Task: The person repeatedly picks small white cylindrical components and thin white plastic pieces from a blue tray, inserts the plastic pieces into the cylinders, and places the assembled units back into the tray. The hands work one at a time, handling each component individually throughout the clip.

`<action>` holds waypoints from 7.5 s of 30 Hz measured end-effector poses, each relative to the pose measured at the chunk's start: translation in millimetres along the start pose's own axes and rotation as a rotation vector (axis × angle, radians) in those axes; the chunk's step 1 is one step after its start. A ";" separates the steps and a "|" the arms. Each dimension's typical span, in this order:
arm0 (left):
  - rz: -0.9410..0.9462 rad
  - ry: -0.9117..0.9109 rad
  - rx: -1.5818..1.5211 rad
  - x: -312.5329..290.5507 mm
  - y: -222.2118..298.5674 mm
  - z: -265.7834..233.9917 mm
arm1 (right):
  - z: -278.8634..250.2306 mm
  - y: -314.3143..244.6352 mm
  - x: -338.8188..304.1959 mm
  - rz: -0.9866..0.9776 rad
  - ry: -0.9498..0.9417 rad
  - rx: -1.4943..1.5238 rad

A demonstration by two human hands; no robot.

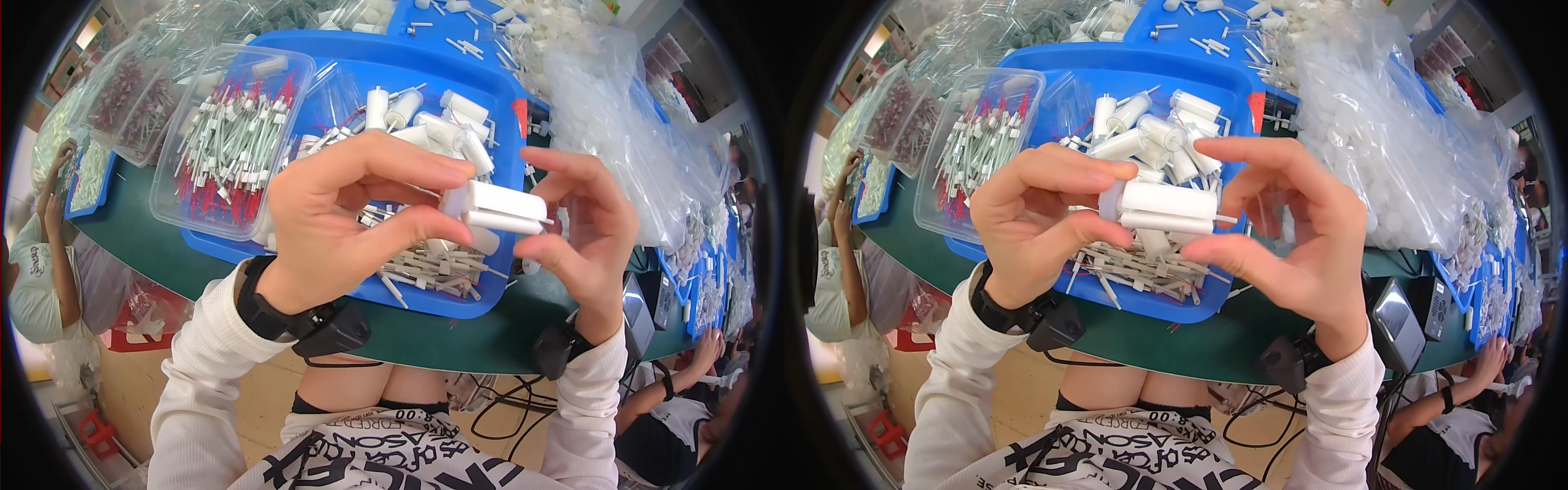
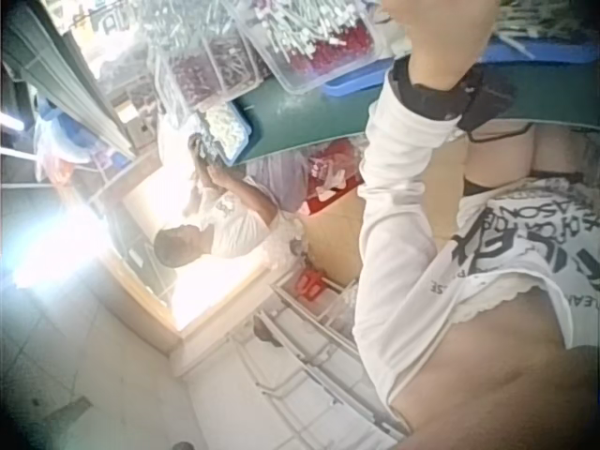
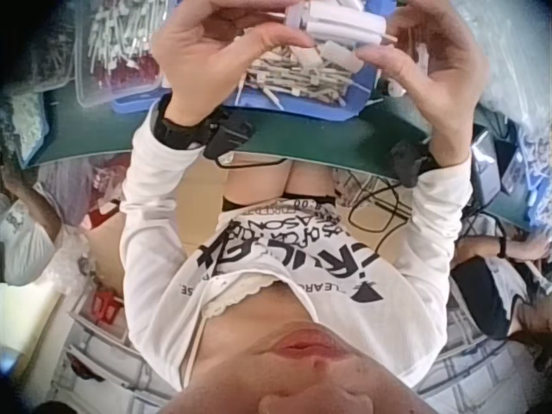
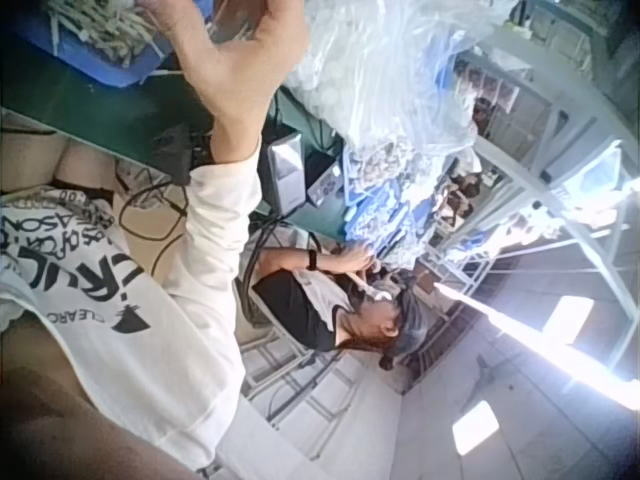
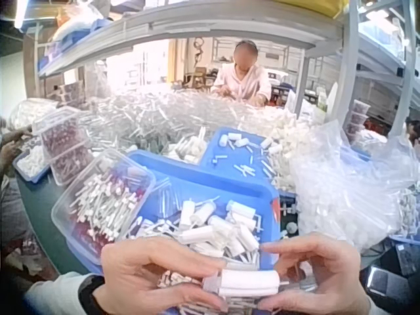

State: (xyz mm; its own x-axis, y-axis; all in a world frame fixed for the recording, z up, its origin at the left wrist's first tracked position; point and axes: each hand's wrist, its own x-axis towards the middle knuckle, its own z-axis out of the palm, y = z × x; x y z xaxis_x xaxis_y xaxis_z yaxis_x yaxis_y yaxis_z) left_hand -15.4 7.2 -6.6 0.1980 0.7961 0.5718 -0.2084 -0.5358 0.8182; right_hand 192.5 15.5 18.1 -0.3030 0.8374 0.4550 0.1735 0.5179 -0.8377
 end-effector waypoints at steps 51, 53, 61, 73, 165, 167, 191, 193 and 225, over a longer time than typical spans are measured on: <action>-0.532 0.047 -0.340 6.3 -1.3 -5.3 | 15.0 16.1 -6.7 -0.261 0.175 -0.031; -0.562 0.009 -0.320 9.1 1.5 -8.1 | 15.5 16.1 -8.5 -0.303 0.190 -0.071; -0.621 -0.104 -0.196 11.9 6.8 -17.2 | 13.3 22.3 -5.5 -0.321 0.013 -0.078; -0.559 0.029 -0.379 7.5 -4.5 -12.8 | 13.5 16.2 -5.7 -0.059 0.043 0.200; -0.051 -0.077 0.191 -0.4 -11.4 0.5 | 36.7 19.2 -17.1 -0.426 0.206 -0.519; -0.060 -0.056 0.133 0.7 -11.5 2.3 | 33.6 22.1 -8.8 -0.476 0.227 -0.494; 0.042 -0.095 0.294 0.7 -15.2 -1.2 | 36.0 19.5 -17.5 -0.231 0.132 -0.336; 0.063 -0.125 0.282 3.5 -19.0 -2.5 | 35.4 20.9 -15.8 -0.191 0.109 -0.315; -0.252 -0.124 0.051 5.1 -6.8 -0.7 | 5.5 8.1 -1.0 0.631 -0.029 1.142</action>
State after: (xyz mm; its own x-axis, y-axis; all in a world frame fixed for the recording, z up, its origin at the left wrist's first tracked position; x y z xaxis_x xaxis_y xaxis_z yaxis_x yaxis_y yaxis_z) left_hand -13.7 15.1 -9.3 0.3541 0.8671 0.3503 -0.0902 -0.3412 0.9356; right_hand 189.0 17.9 9.2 -0.4847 0.8686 -0.1029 -0.5923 -0.4125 -0.6922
